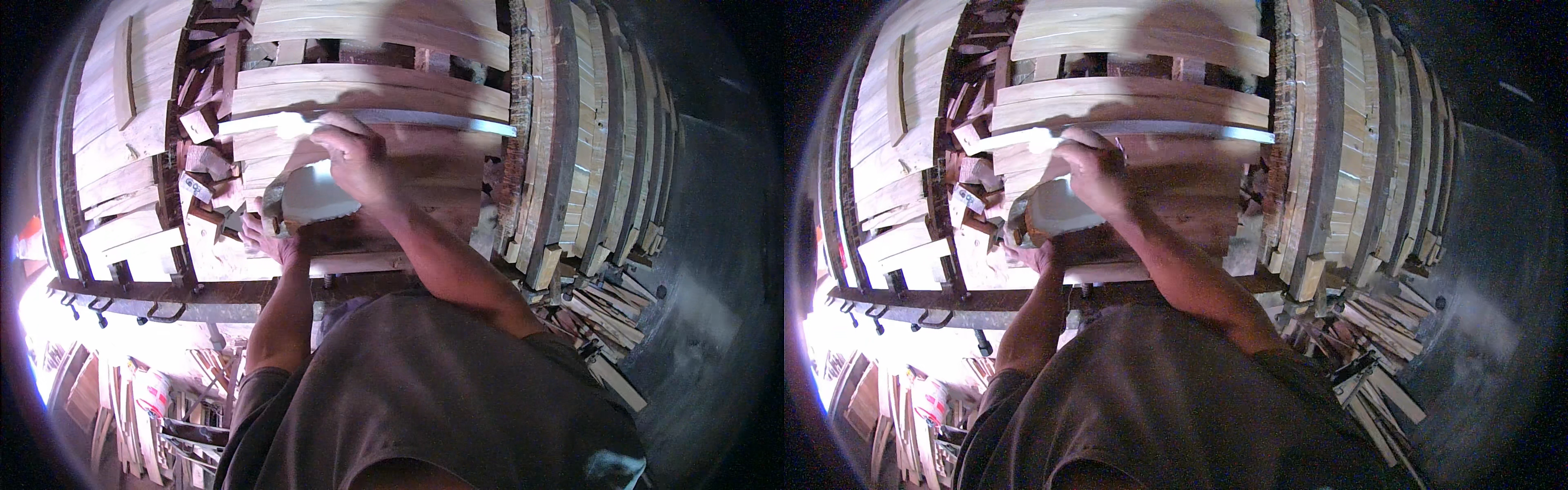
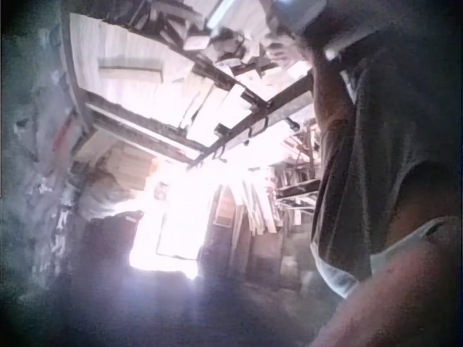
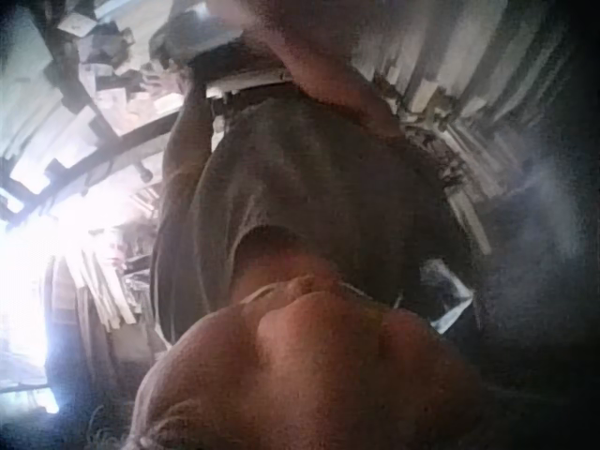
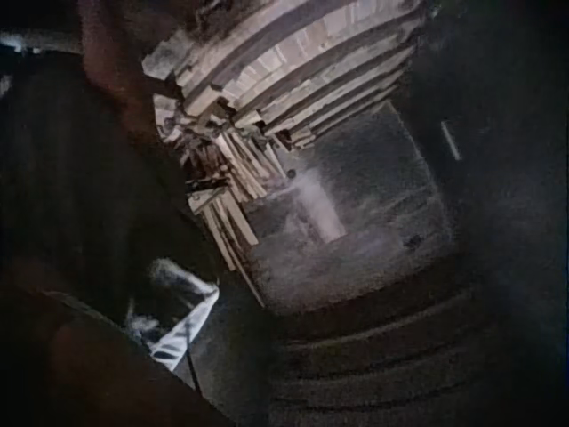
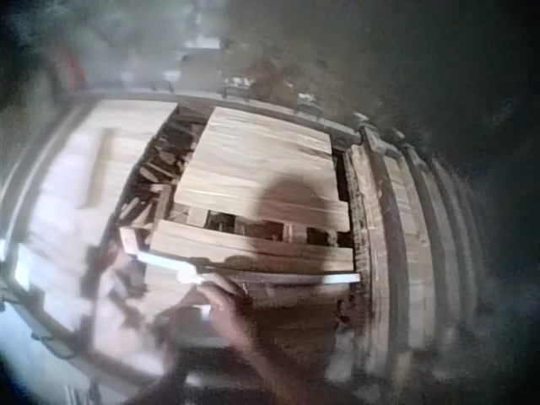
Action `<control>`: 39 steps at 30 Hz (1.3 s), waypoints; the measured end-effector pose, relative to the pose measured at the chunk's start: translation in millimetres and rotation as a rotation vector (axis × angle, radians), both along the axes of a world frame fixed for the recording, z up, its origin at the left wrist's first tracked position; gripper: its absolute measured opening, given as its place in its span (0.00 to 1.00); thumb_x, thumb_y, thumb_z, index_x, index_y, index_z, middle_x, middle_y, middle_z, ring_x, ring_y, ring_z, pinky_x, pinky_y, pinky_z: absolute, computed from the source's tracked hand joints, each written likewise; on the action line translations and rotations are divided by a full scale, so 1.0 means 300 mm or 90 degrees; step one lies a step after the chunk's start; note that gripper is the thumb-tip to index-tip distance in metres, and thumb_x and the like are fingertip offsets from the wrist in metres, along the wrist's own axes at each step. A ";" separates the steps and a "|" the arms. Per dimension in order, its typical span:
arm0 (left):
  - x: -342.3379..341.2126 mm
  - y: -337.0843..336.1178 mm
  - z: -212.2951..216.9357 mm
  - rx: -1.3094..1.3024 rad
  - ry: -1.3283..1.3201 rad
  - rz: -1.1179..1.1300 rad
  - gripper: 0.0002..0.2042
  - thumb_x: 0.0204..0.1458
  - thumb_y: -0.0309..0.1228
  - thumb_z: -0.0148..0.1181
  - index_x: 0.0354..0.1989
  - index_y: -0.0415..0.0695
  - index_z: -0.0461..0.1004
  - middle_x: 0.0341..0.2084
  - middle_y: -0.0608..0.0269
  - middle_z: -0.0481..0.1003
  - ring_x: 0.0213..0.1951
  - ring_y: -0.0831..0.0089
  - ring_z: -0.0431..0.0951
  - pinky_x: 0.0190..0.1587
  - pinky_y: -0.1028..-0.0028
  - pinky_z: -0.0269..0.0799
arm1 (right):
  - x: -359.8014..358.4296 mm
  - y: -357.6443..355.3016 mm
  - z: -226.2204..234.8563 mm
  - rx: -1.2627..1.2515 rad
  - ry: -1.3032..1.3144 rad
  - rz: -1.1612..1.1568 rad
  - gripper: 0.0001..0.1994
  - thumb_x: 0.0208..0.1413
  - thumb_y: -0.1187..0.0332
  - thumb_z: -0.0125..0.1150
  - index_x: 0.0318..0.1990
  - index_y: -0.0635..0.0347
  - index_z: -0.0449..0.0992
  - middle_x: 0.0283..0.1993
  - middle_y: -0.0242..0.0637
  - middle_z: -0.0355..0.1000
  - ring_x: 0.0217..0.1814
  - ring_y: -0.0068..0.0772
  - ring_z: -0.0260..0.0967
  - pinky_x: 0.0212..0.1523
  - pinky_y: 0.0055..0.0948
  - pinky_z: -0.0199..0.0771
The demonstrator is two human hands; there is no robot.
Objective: The person applies glue to wooden slats using a brush and a container. They repeatedly dip the brush into the container and spread the glue along the length of each slat, then place the slats into a curved wooden frame.
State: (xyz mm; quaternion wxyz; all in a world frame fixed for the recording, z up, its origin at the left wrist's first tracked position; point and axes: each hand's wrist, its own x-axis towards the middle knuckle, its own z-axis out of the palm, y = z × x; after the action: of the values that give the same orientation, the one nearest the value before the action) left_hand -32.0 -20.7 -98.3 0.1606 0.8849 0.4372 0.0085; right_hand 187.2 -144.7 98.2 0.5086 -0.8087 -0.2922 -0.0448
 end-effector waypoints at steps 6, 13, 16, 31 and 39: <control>0.160 -0.020 0.311 0.043 0.128 -0.067 0.37 0.47 0.50 0.58 0.65 0.51 0.54 0.62 0.41 0.54 0.63 0.44 0.54 0.67 0.45 0.41 | 0.027 -0.197 -0.101 -0.066 0.043 -0.157 0.08 0.50 0.79 0.61 0.38 0.60 0.81 0.43 0.39 0.78 0.45 0.36 0.76 0.48 0.30 0.75; 0.119 -0.036 0.299 -0.025 0.000 0.006 0.37 0.49 0.52 0.56 0.66 0.54 0.53 0.63 0.37 0.52 0.64 0.43 0.53 0.67 0.45 0.40 | 0.053 -0.961 -0.100 0.017 -0.019 -0.422 0.10 0.45 0.86 0.57 0.35 0.70 0.81 0.36 0.41 0.78 0.37 0.30 0.74 0.40 0.29 0.77; 0.116 -0.033 0.272 0.012 0.029 0.010 0.37 0.48 0.48 0.59 0.66 0.55 0.53 0.64 0.37 0.52 0.64 0.43 0.53 0.68 0.46 0.40 | 0.010 -1.054 -0.016 0.051 0.078 -0.555 0.09 0.47 0.86 0.60 0.36 0.70 0.81 0.33 0.38 0.77 0.35 0.29 0.73 0.39 0.27 0.76; 0.138 0.224 0.201 -0.061 -0.330 -0.041 0.30 0.47 0.31 0.62 0.61 0.41 0.64 0.53 0.41 0.66 0.55 0.50 0.67 0.57 0.58 0.63 | -0.283 -0.405 -0.005 -0.202 0.167 -0.030 0.26 0.51 0.78 0.58 0.60 0.62 0.66 0.53 0.51 0.70 0.56 0.50 0.70 0.55 0.37 0.70; 0.438 0.395 0.280 -0.346 -0.404 -0.067 0.28 0.51 0.26 0.60 0.61 0.33 0.63 0.54 0.51 0.71 0.48 0.63 0.75 0.51 0.69 0.70 | 0.090 -1.294 -0.526 0.358 0.419 -0.481 0.16 0.55 0.79 0.54 0.52 0.64 0.72 0.49 0.43 0.72 0.41 0.35 0.69 0.44 0.34 0.72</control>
State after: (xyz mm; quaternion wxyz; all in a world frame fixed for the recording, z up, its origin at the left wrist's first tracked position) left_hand 99.3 97.6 -14.3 0.5153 0.7849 0.3066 0.1564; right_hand 214.1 -532.8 -59.5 0.7167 -0.6621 0.2142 -0.0452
